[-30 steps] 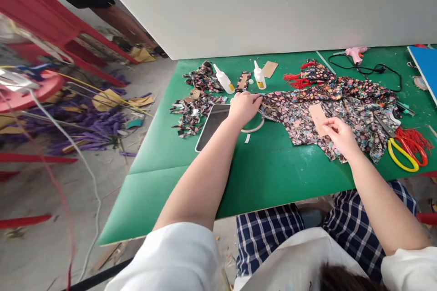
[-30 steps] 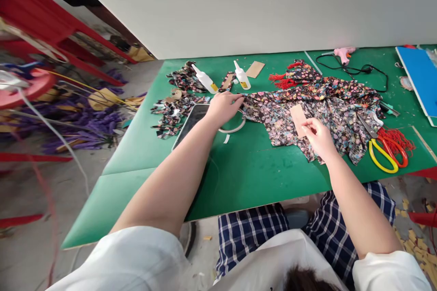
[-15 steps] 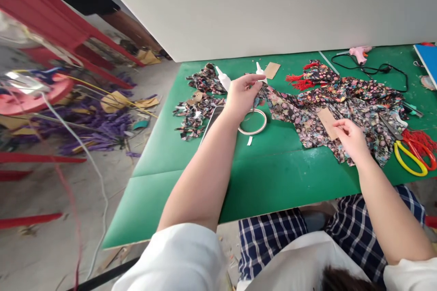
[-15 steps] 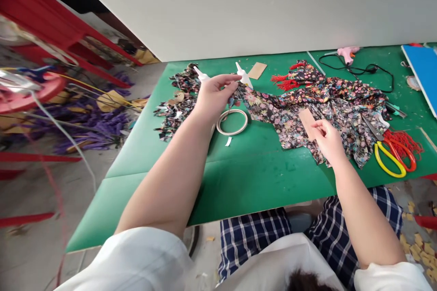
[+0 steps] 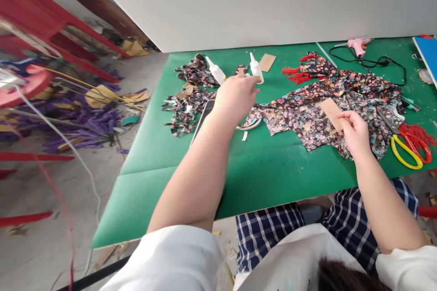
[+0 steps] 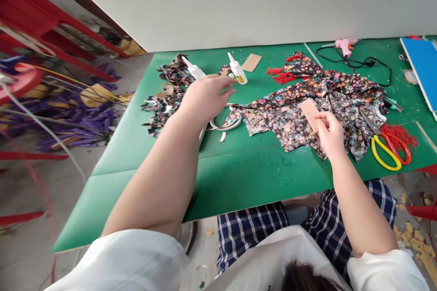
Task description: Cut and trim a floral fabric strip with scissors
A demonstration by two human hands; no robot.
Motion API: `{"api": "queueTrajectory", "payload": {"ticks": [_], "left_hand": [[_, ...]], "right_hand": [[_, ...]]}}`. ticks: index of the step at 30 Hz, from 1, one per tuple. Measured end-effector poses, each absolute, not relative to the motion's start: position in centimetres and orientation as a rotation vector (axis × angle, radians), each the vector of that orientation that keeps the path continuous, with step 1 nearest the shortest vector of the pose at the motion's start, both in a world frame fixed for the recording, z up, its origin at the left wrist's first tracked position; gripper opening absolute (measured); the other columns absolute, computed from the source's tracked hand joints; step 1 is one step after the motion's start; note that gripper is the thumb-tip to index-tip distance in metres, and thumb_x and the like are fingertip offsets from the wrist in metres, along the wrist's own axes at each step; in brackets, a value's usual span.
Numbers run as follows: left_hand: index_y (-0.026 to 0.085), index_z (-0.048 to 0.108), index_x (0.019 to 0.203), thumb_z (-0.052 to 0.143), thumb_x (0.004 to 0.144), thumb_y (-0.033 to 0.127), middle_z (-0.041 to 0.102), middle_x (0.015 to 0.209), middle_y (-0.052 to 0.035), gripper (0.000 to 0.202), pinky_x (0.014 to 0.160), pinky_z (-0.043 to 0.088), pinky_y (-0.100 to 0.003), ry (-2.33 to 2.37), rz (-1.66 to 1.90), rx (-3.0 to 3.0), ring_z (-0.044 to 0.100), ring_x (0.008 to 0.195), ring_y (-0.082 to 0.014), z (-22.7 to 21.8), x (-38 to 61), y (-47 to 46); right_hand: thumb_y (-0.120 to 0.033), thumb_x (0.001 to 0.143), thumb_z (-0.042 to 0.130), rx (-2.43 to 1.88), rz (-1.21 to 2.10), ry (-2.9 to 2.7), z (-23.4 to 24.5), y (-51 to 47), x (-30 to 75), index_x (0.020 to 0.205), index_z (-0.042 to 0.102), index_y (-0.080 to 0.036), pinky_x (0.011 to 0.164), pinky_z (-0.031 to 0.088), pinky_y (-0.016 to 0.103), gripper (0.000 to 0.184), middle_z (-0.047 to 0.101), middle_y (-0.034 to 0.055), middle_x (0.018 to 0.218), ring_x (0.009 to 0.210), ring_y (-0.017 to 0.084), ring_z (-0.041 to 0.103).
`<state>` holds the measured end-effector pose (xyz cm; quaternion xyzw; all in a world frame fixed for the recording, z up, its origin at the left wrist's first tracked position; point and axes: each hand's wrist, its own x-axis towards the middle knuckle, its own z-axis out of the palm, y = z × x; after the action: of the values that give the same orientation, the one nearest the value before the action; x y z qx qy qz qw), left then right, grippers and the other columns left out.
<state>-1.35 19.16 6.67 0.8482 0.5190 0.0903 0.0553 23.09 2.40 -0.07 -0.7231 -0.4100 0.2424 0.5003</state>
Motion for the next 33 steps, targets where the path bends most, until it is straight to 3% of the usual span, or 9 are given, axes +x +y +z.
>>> {"api": "queueTrajectory", "payload": {"ticks": [3,6,11,14,18,22,26,28,33], "left_hand": [[0.018,0.068,0.103,0.042,0.09,0.019,0.069,0.102,-0.0064,0.029,0.089,0.05,-0.036,1.229,0.311,2.68,0.063,0.098,-0.0232,6.7,0.6,16.7],[0.02,0.068,0.1,0.042,0.094,0.028,0.069,0.1,-0.005,0.028,0.09,0.049,-0.031,0.867,0.072,2.767,0.063,0.099,-0.0201,4.7,2.9,14.8],[0.011,0.045,0.138,0.044,0.094,0.046,0.046,0.14,-0.0206,0.057,0.109,0.036,-0.043,1.073,0.043,2.798,0.042,0.133,-0.0327,0.6,3.9,15.6],[0.014,0.036,0.144,0.042,0.094,0.05,0.037,0.148,-0.0191,0.062,0.114,0.029,-0.044,1.139,0.018,2.787,0.033,0.139,-0.0324,-0.3,3.2,17.0],[0.016,0.041,0.142,0.042,0.095,0.042,0.037,0.148,-0.0177,0.053,0.113,0.029,-0.046,1.097,0.116,2.802,0.033,0.14,-0.0329,0.1,2.9,17.2],[0.016,0.061,0.119,0.039,0.093,0.021,0.056,0.128,-0.014,0.035,0.102,0.042,-0.042,0.914,0.379,2.877,0.053,0.119,-0.0275,1.3,3.7,14.8],[0.016,0.065,0.1,0.043,0.095,0.038,0.065,0.09,-0.0092,0.032,0.078,0.05,-0.034,0.501,0.257,2.95,0.06,0.087,-0.0223,1.4,4.5,11.5],[0.015,0.065,0.098,0.046,0.094,0.037,0.064,0.088,-0.0095,0.03,0.074,0.05,-0.033,0.495,0.159,2.964,0.06,0.084,-0.0224,0.9,4.7,10.6],[0.016,0.066,0.093,0.041,0.093,0.012,0.065,0.084,-0.0054,0.026,0.073,0.049,-0.026,0.481,0.096,2.954,0.061,0.079,-0.0158,0.7,4.4,11.9]], "right_hand": [[-0.036,0.078,0.051,-1.661,0.641,-0.949,-0.1,2.5,23.1,0.086,0.057,-0.024,0.053,0.042,0.029,0.015,0.061,0.0007,0.079,0.056,0.013,0.052],[-0.039,0.077,0.054,-1.598,0.697,-0.931,-0.1,2.6,23.0,0.086,0.056,-0.025,0.051,0.046,0.03,0.016,0.062,0.0007,0.08,0.055,0.013,0.055],[-0.043,0.073,0.059,-1.542,0.762,-0.889,-0.3,2.9,23.0,0.086,0.055,-0.025,0.048,0.048,0.029,0.022,0.06,-0.0008,0.073,0.052,0.014,0.057],[-0.045,0.07,0.062,-1.52,0.808,-0.876,-0.5,3.1,23.0,0.085,0.055,-0.025,0.049,0.051,0.03,0.025,0.061,-0.0013,0.073,0.051,0.013,0.057],[-0.042,0.07,0.063,-1.491,0.84,-0.879,-0.5,3.2,22.9,0.083,0.054,-0.026,0.057,0.054,0.032,0.023,0.061,-0.0009,0.078,0.058,0.014,0.059],[-0.043,0.072,0.06,-1.458,0.867,-0.921,-0.3,2.9,22.7,0.085,0.055,-0.027,0.064,0.055,0.034,0.021,0.062,0.0,0.084,0.071,0.016,0.062],[-0.035,0.07,0.061,-1.503,0.924,-0.998,-0.5,2.9,22.8,0.084,0.059,-0.024,0.066,0.052,0.032,0.018,0.063,-0.0004,0.079,0.071,0.016,0.06],[-0.031,0.07,0.061,-1.544,0.912,-1.018,-0.8,3.1,23.0,0.082,0.06,-0.023,0.067,0.049,0.03,0.015,0.063,-0.0008,0.076,0.071,0.015,0.058],[-0.029,0.073,0.056,-1.614,0.873,-1.02,-1.3,3.4,23.4,0.082,0.059,-0.023,0.067,0.045,0.031,0.012,0.062,-0.0006,0.075,0.069,0.015,0.055]]}}
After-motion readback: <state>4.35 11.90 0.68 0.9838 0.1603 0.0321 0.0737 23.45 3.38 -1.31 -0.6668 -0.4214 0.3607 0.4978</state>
